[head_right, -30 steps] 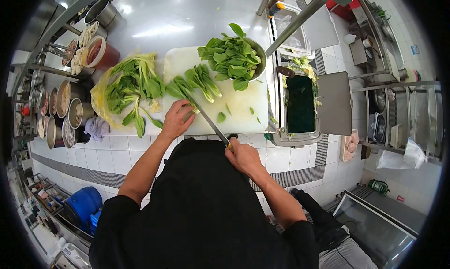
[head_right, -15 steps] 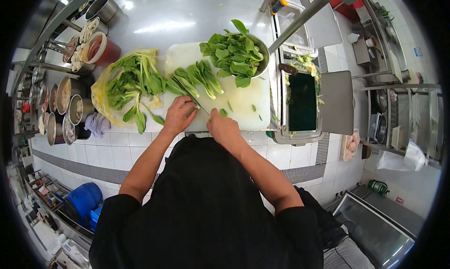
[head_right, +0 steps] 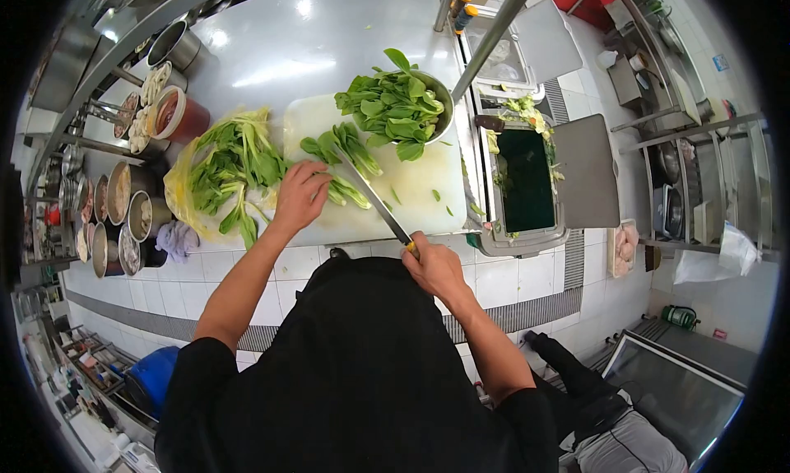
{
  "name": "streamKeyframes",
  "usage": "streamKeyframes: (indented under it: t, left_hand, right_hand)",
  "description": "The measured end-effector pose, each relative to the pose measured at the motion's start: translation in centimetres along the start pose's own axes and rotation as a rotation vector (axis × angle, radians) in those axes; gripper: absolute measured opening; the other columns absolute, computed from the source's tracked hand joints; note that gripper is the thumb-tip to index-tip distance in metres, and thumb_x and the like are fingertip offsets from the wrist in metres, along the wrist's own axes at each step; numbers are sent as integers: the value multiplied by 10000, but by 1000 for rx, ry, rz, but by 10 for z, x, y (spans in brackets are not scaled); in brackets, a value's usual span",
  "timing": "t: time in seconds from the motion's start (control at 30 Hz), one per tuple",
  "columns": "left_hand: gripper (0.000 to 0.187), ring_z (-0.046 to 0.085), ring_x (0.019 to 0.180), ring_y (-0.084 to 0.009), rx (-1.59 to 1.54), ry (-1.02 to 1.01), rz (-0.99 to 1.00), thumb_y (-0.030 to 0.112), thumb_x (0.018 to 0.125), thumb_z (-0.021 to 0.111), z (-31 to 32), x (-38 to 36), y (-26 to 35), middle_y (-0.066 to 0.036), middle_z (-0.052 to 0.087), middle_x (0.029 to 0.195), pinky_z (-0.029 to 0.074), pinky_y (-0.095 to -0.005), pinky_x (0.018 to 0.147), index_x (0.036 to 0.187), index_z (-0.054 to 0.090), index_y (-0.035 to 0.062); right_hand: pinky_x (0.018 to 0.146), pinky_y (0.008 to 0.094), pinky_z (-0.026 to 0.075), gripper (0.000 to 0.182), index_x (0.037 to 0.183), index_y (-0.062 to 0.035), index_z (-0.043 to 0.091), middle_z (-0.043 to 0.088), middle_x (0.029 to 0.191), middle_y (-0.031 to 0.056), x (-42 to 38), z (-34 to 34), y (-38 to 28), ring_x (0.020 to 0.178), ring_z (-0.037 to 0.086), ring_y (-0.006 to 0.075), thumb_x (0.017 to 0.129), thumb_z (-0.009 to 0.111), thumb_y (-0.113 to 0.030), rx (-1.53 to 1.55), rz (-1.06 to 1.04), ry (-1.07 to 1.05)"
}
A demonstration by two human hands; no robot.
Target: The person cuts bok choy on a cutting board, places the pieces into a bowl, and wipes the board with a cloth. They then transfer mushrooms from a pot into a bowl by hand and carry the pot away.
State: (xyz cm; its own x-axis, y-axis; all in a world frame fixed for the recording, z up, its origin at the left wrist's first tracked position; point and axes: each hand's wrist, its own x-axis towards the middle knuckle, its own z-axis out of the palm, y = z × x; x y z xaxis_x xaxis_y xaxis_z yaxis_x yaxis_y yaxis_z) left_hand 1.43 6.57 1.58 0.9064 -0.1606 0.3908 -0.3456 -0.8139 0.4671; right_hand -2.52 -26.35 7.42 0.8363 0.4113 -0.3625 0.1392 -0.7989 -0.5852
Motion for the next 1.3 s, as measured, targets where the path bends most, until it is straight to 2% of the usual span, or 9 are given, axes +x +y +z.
streamKeyframes:
  t: [0.2, 0.27, 0.37, 0.47, 0.8, 0.97, 1.03, 1.2, 1.3]
  left_hand:
    - [405, 478, 1359, -357, 178, -357, 132, 273, 883, 690, 32, 72, 5, -94, 588, 1389, 317, -590, 1179, 1263, 682, 131]
    - [500, 461, 1385, -348, 151, -660, 140, 345, 878, 702, 31, 87, 5, -94, 579, 1407, 255, -611, 1214, 1330, 647, 138]
    - [583, 458, 1393, -338, 131, -859, 274, 288, 844, 717, 1, 89, -1, -104, 577, 1403, 235, -598, 1231, 1395, 596, 141]
    - [604, 507, 1324, -325, 285, -724, 417, 190, 810, 705, -7, 64, -12, -116, 602, 1317, 291, -579, 1194, 1396, 581, 110]
    - [420, 617, 961, -360, 108, -581, 275, 101, 743, 714, 23, 37, 1, -137, 571, 1064, 489, -482, 862, 1128, 550, 67]
    - [441, 597, 991, -422, -53, -532, 85, 76, 790, 680, -23, 97, 52, -178, 556, 1108, 496, -525, 856, 1200, 518, 67]
    - [452, 596, 1045, -428, -12, -303, 124, 72, 790, 673, -32, 142, 67, -181, 555, 1150, 502, -520, 884, 1213, 511, 65]
    - [408, 630, 1073, -446, 310, -439, 98, 123, 836, 628, -7, 259, 99, -258, 602, 1166, 534, -506, 917, 1212, 541, -9]
    - [344, 682, 999, -398, 550, -562, 63, 81, 830, 661, 48, 268, 103, -197, 655, 1122, 568, -489, 842, 1147, 604, -41]
  right_hand:
    - [696, 562, 495, 307, 1086, -41, 567, 668, 741, 261, -13, 1, 11, 751, 648, 491, 979, 606, -327, 77, 71, 110]
    - [697, 563, 496, 305, 1072, -40, 569, 667, 740, 266, -16, -1, 16, 753, 648, 493, 976, 609, -327, 94, 90, 133]
    - [688, 562, 494, 300, 1062, -38, 577, 663, 735, 272, -25, -3, 23, 748, 647, 497, 969, 622, -320, 121, 130, 133]
    - [576, 491, 448, 317, 1039, -22, 587, 575, 601, 217, -36, 2, 35, 608, 611, 444, 967, 660, -322, 178, 78, 199]
    - [591, 488, 498, 283, 1093, -38, 592, 647, 695, 228, -46, -4, 55, 678, 665, 449, 948, 684, -264, 342, 58, 341]
    - [564, 447, 494, 277, 1098, -18, 596, 669, 696, 202, -46, -14, 72, 638, 680, 407, 961, 681, -244, 458, 138, 445]
    - [555, 432, 488, 275, 1087, -18, 599, 666, 683, 189, -45, -8, 80, 615, 675, 392, 967, 679, -251, 493, 170, 472]
    - [556, 428, 482, 266, 1086, -29, 606, 651, 666, 178, -44, -3, 88, 592, 659, 378, 962, 683, -252, 598, 245, 510]
    - [564, 435, 484, 273, 1087, -32, 610, 645, 665, 184, -46, 9, 96, 600, 659, 379, 962, 680, -264, 598, 238, 551]
